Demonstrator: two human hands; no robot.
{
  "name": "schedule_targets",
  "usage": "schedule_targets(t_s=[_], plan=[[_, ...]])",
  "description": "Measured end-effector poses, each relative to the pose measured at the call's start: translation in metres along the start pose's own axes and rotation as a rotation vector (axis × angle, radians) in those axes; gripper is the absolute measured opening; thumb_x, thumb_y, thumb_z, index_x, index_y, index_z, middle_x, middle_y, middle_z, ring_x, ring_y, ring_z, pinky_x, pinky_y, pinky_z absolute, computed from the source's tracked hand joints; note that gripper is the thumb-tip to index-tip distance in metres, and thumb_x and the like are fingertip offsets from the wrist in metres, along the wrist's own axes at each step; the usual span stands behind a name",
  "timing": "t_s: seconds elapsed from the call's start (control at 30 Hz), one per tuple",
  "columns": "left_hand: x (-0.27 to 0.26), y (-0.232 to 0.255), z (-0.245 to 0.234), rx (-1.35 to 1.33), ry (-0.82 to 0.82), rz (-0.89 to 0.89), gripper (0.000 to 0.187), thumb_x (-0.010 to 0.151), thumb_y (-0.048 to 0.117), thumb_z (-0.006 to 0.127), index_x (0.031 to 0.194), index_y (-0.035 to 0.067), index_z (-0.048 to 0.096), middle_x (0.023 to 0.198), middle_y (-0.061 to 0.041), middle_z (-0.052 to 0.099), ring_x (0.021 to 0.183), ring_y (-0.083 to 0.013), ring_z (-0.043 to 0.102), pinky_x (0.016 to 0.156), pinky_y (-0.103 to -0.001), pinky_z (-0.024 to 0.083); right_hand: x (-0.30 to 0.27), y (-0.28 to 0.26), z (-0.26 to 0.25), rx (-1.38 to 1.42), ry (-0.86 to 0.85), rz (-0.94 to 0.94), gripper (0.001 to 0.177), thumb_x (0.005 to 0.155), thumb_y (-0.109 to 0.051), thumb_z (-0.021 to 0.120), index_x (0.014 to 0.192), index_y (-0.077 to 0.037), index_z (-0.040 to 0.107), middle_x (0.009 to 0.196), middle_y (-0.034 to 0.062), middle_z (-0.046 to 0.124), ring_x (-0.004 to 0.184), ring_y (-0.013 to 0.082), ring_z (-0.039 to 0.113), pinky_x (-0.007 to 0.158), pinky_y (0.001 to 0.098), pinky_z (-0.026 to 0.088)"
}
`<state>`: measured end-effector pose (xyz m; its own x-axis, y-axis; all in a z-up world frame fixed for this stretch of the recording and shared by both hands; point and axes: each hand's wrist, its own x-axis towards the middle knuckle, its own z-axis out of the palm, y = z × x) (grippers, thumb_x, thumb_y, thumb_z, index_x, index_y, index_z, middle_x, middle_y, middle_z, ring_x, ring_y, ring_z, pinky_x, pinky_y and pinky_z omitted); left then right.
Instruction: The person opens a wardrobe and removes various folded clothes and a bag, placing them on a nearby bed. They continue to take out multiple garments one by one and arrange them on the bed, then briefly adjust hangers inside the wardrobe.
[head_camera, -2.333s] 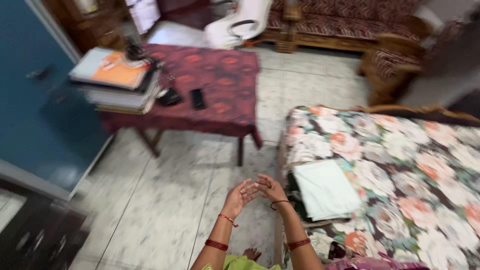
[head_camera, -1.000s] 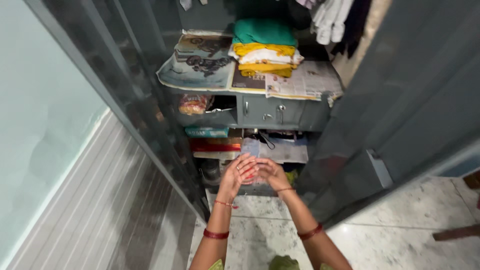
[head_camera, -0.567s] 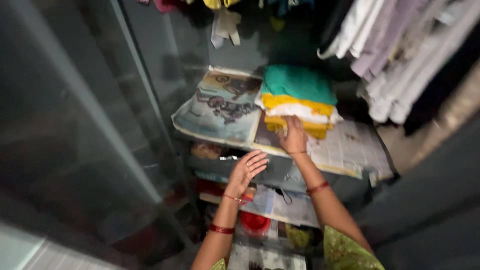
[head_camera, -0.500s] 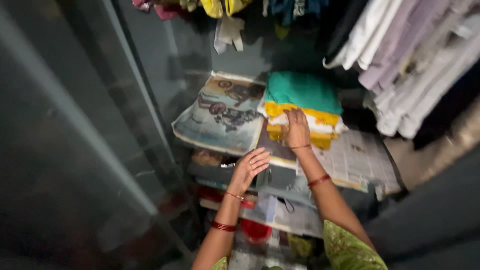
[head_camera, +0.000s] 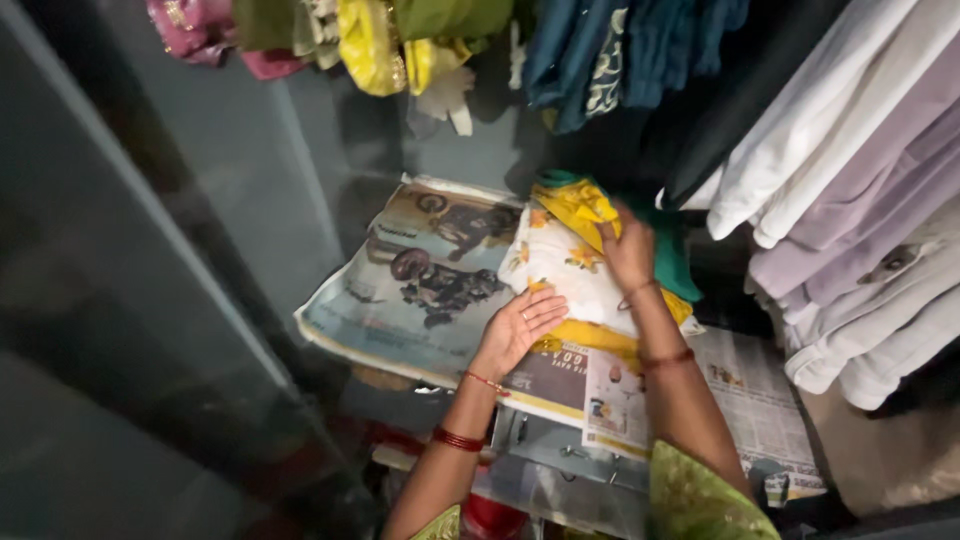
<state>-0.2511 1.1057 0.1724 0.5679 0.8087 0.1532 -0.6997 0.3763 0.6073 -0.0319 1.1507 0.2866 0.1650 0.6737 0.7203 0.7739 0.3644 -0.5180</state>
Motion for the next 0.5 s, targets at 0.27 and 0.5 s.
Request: schedule_targets(t_s=[0.27,0.5], plan=[[0.027,0.004,0.026,-0.408,-0.272,0.117,0.057,0.105,0.052,0.052,0.138,0.005,0.055,0.132,-0.017,0.066,0.117,-0.0347,0.065,0.099,-0.051,0.054,-0.126,-0.096,-0.054,-0.036,-0.235,-0.437,0.075,0.065,-0.007,0.078,0.138,-0.011,0.063,0.128,0.0158,0.070,0.109,0.0354,0.067,0.094,0.0427,0.055],[0.018,-0.010,0.002,-0.172,0.096,0.000,0.040,0.093,0.026,0.063,0.122,0.000,0.066,0.108,-0.015,0.074,0.095,-0.0311,0.073,0.087,-0.046,0.061,-0.278,-0.043,-0.017,0.662,0.129,0.329,0.034,0.098,-0.017,0.069,0.127,0.001,0.064,0.117,0.0266,0.063,0.098,0.0416,0.062,0.090,0.0541,0.052]])
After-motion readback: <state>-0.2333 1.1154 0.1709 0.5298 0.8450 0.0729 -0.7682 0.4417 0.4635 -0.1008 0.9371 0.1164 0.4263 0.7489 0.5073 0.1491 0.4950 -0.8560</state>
